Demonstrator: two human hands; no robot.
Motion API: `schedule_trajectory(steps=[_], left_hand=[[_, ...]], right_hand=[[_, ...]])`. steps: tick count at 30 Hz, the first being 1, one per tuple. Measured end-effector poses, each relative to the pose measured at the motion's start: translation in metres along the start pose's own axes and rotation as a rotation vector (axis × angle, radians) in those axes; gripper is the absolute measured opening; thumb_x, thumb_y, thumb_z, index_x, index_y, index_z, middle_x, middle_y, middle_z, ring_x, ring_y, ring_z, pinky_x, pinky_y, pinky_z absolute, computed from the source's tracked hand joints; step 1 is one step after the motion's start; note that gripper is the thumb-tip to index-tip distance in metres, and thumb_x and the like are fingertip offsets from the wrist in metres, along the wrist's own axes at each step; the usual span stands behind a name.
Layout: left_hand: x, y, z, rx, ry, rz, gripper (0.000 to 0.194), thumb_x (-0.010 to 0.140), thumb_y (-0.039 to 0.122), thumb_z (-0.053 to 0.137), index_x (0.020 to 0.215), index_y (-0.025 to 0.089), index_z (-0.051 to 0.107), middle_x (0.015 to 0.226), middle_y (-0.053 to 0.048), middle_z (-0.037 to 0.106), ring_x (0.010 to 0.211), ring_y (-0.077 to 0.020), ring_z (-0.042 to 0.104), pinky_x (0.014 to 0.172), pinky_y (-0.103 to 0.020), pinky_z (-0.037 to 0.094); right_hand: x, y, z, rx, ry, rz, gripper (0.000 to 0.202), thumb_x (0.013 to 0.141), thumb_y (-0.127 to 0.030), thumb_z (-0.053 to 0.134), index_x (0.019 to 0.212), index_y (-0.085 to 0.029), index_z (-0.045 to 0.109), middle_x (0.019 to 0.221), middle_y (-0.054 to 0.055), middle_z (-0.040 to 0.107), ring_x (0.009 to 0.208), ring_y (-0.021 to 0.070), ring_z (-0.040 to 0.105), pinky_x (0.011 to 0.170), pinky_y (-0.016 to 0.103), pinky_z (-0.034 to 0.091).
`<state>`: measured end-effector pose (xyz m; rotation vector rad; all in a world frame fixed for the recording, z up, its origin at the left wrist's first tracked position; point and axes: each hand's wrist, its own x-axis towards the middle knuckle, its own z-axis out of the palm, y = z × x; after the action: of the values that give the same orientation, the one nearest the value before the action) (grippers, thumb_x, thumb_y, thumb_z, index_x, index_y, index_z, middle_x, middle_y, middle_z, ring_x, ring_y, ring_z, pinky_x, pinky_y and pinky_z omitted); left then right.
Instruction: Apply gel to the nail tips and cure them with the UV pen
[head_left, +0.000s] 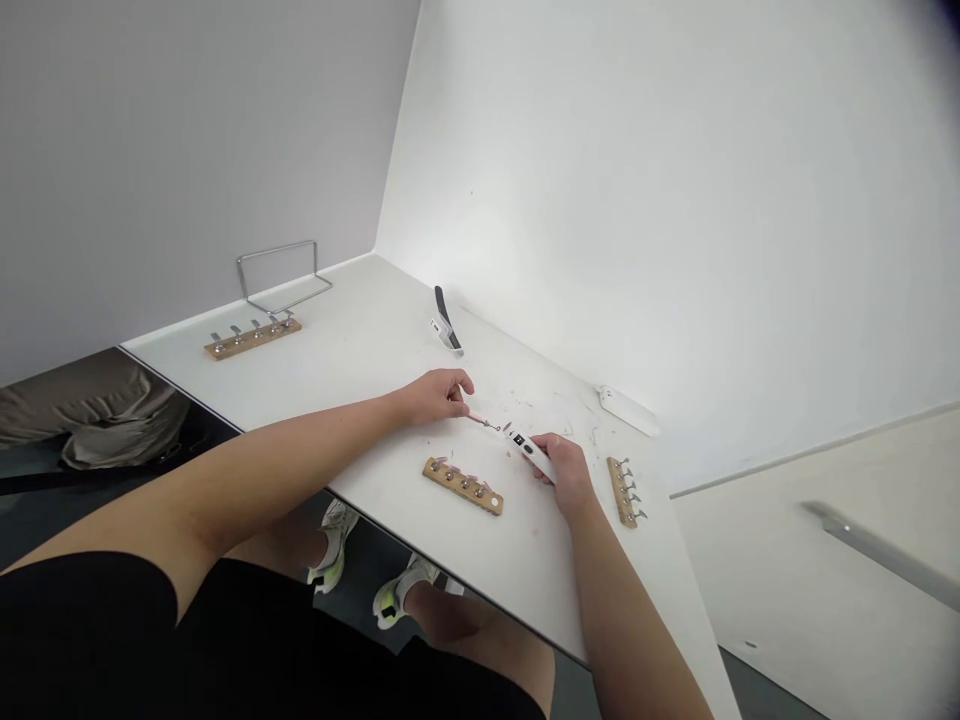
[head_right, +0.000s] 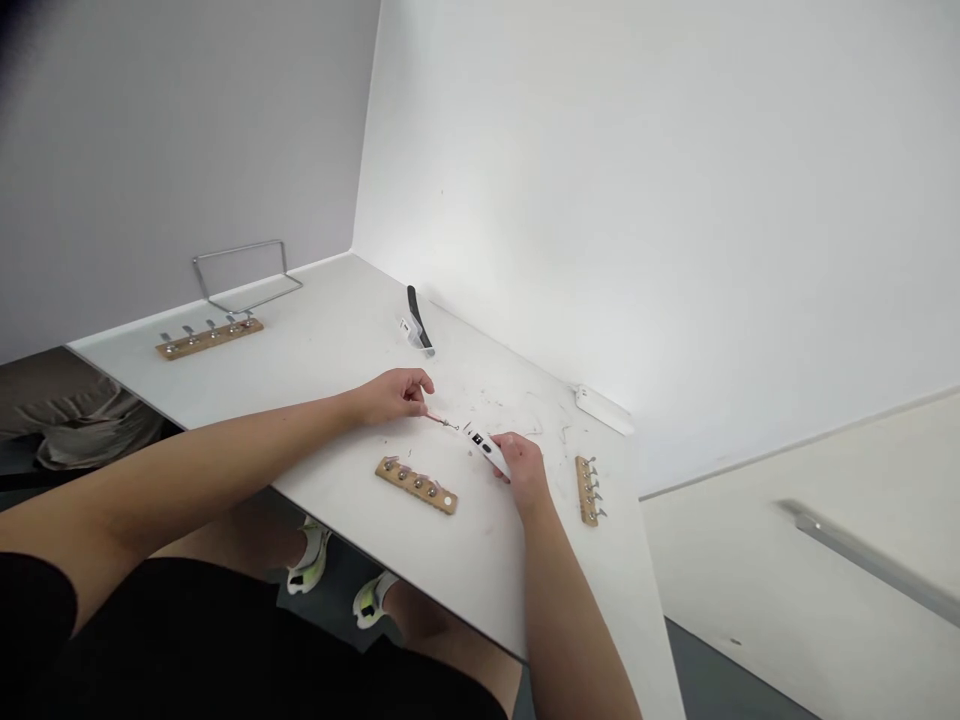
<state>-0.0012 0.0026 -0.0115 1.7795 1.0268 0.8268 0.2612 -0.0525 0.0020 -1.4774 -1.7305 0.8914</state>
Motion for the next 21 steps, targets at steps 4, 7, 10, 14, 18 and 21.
schedule_trajectory(steps=[4, 7, 10, 14, 18, 21], left_hand=[[0.0, 0.0, 0.0, -0.005, 0.054, 0.011, 0.03, 0.067, 0.031, 0.057, 0.093, 0.019, 0.051, 0.071, 0.001, 0.06, 0.062, -0.0119, 0.051, 0.059, -0.025, 0.039], [0.0, 0.0, 0.001, 0.012, 0.075, 0.021, 0.028, 0.068, 0.032, 0.057, 0.092, 0.019, 0.051, 0.072, 0.001, 0.061, 0.064, -0.0126, 0.052, 0.061, -0.025, 0.04], [0.0, 0.0, 0.001, 0.012, 0.068, 0.026, 0.029, 0.068, 0.033, 0.057, 0.092, 0.02, 0.051, 0.074, 0.0, 0.062, 0.065, -0.013, 0.053, 0.062, -0.025, 0.04], [0.0, -0.001, 0.001, -0.002, 0.057, 0.012, 0.03, 0.067, 0.033, 0.057, 0.093, 0.019, 0.051, 0.074, 0.0, 0.063, 0.064, -0.0133, 0.054, 0.06, -0.026, 0.04], [0.0, -0.004, 0.001, 0.013, 0.068, 0.009, 0.031, 0.068, 0.034, 0.056, 0.094, 0.02, 0.051, 0.075, 0.0, 0.063, 0.064, -0.0133, 0.054, 0.059, -0.025, 0.04], [-0.001, -0.003, 0.0, 0.022, 0.065, 0.022, 0.03, 0.068, 0.035, 0.056, 0.094, 0.02, 0.051, 0.076, 0.0, 0.063, 0.067, -0.0138, 0.055, 0.061, -0.026, 0.041]], right_hand=[[0.01, 0.003, 0.001, -0.239, 0.166, -0.05, 0.047, 0.081, -0.057, 0.038, 0.078, -0.018, 0.063, 0.06, 0.003, 0.055, 0.057, 0.0159, 0.047, 0.052, 0.027, 0.036], [0.017, 0.006, 0.001, -0.431, 0.242, -0.032, 0.045, 0.083, -0.055, 0.034, 0.074, -0.021, 0.061, 0.065, 0.003, 0.059, 0.063, 0.0182, 0.049, 0.055, 0.028, 0.035], [0.017, 0.007, 0.003, -0.63, 0.275, 0.001, 0.042, 0.085, -0.052, 0.031, 0.08, -0.023, 0.062, 0.078, 0.004, 0.063, 0.072, 0.0193, 0.052, 0.06, 0.029, 0.035], [0.012, 0.007, 0.009, -0.792, 0.268, -0.002, 0.041, 0.085, -0.05, 0.033, 0.096, -0.022, 0.061, 0.098, 0.007, 0.064, 0.086, 0.0216, 0.056, 0.069, 0.031, 0.036], [0.011, 0.006, 0.013, -0.844, 0.273, 0.006, 0.04, 0.083, -0.05, 0.039, 0.102, -0.022, 0.06, 0.104, 0.005, 0.064, 0.093, 0.0221, 0.057, 0.075, 0.032, 0.037], [0.012, 0.004, 0.014, -0.861, 0.286, 0.051, 0.039, 0.083, -0.051, 0.037, 0.093, -0.024, 0.063, 0.093, 0.002, 0.067, 0.085, 0.0202, 0.058, 0.07, 0.03, 0.037]])
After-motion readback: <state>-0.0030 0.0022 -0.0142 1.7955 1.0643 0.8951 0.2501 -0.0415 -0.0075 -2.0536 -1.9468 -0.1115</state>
